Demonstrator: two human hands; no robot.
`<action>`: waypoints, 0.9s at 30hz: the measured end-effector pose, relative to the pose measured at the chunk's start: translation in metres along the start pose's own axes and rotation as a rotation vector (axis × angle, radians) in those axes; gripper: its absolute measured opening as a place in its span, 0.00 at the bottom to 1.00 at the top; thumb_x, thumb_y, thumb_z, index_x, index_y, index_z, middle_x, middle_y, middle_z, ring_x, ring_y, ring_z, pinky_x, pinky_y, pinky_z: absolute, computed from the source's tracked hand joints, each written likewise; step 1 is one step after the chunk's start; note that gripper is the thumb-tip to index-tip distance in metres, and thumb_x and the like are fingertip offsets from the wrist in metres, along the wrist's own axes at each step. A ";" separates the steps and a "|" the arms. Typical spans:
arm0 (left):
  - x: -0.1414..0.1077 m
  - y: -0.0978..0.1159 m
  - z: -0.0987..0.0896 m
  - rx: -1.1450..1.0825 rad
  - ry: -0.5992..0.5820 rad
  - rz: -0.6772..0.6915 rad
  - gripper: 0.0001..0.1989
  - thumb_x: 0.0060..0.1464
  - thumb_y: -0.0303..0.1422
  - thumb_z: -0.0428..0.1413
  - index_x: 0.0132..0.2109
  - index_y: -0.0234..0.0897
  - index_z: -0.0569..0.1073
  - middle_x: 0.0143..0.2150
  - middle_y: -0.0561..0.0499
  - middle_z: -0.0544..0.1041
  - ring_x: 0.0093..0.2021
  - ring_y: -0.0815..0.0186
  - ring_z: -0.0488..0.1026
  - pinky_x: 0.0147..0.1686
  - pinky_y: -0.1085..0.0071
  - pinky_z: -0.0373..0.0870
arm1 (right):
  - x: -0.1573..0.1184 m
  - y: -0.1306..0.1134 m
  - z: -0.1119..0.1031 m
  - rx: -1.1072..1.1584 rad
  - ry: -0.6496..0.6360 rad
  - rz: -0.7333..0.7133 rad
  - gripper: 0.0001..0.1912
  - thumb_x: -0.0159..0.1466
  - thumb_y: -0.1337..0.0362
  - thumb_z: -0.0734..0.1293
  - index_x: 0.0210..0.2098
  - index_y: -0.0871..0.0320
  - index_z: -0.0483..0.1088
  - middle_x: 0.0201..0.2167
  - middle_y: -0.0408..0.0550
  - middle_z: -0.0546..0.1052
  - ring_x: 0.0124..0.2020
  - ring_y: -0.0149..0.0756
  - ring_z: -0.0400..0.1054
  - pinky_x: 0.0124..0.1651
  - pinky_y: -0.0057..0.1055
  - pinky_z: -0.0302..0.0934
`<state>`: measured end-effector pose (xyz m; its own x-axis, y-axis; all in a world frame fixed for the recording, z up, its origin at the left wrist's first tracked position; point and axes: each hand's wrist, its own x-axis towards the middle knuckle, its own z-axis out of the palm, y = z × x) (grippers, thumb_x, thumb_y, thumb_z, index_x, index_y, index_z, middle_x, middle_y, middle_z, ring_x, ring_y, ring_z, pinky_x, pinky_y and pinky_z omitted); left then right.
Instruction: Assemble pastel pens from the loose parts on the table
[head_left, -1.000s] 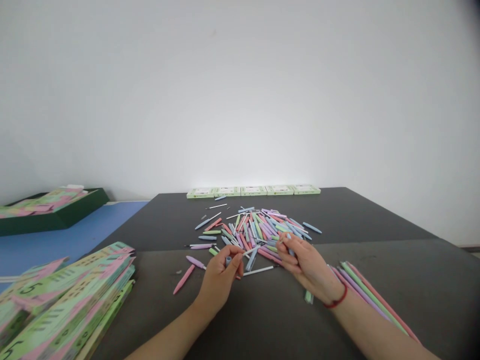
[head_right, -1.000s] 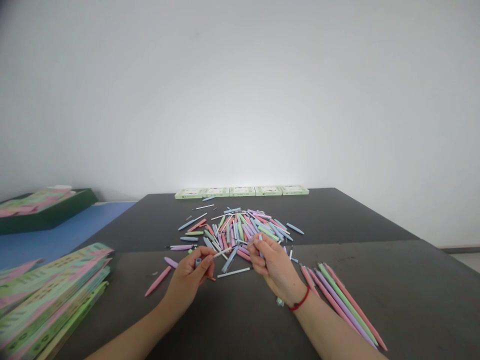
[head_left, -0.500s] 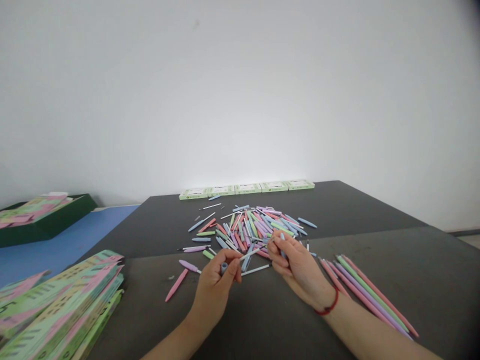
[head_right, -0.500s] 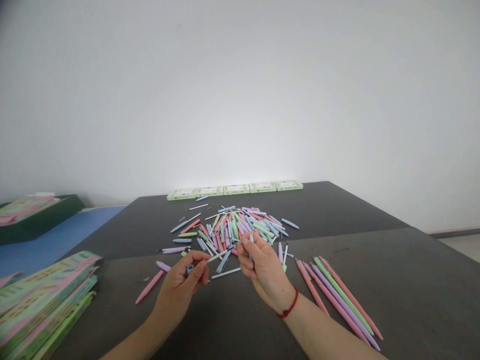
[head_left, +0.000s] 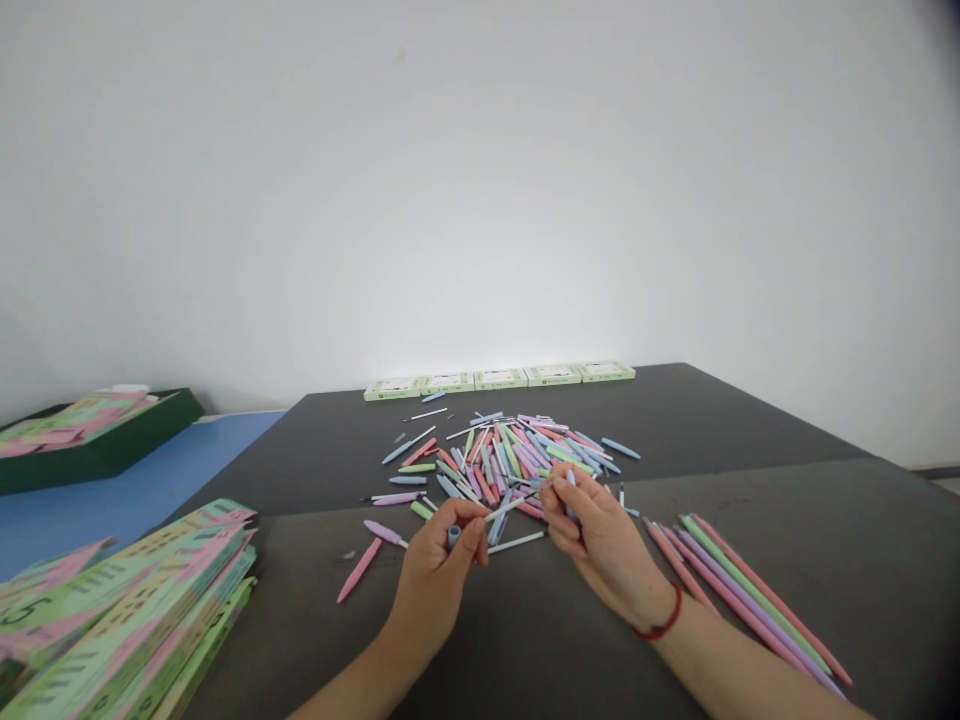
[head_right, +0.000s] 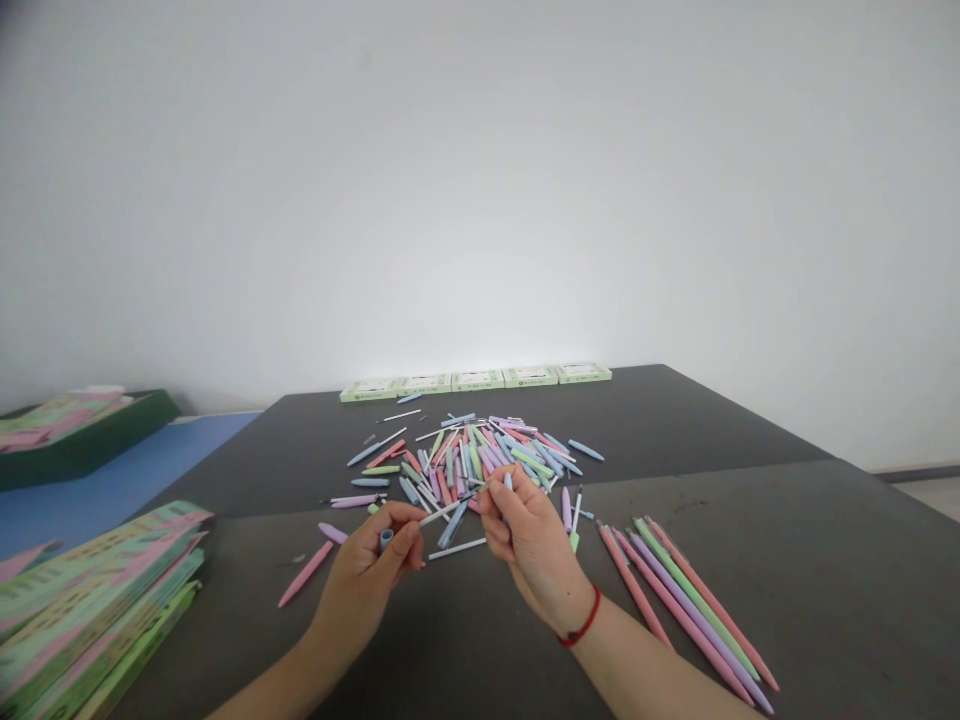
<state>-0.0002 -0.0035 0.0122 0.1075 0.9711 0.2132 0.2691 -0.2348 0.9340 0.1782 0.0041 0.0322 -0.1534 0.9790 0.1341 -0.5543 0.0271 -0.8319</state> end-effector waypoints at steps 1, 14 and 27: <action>0.000 0.000 0.000 0.009 -0.003 -0.003 0.10 0.58 0.38 0.51 0.38 0.37 0.71 0.22 0.56 0.69 0.21 0.71 0.61 0.20 0.78 0.55 | 0.000 0.001 0.000 -0.005 0.001 -0.001 0.10 0.63 0.60 0.65 0.30 0.56 0.60 0.23 0.36 0.62 0.17 0.21 0.41 0.16 0.20 0.32; -0.003 0.006 0.000 0.028 -0.017 0.012 0.10 0.59 0.38 0.51 0.36 0.37 0.71 0.23 0.56 0.69 0.21 0.72 0.60 0.21 0.78 0.54 | -0.003 0.017 0.000 -0.189 -0.039 -0.005 0.08 0.63 0.61 0.64 0.31 0.55 0.60 0.21 0.34 0.64 0.14 0.19 0.42 0.15 0.19 0.35; 0.004 -0.002 0.004 -0.232 -0.030 -0.082 0.11 0.58 0.41 0.50 0.36 0.36 0.68 0.20 0.59 0.65 0.17 0.75 0.52 0.16 0.79 0.47 | 0.008 -0.010 -0.005 0.342 0.176 -0.033 0.03 0.59 0.66 0.67 0.31 0.59 0.69 0.20 0.37 0.64 0.20 0.24 0.58 0.21 0.21 0.58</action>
<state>0.0033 0.0007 0.0099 0.1232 0.9841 0.1282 0.0511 -0.1354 0.9895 0.1863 0.0128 0.0392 -0.0049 0.9993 0.0383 -0.8019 0.0189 -0.5971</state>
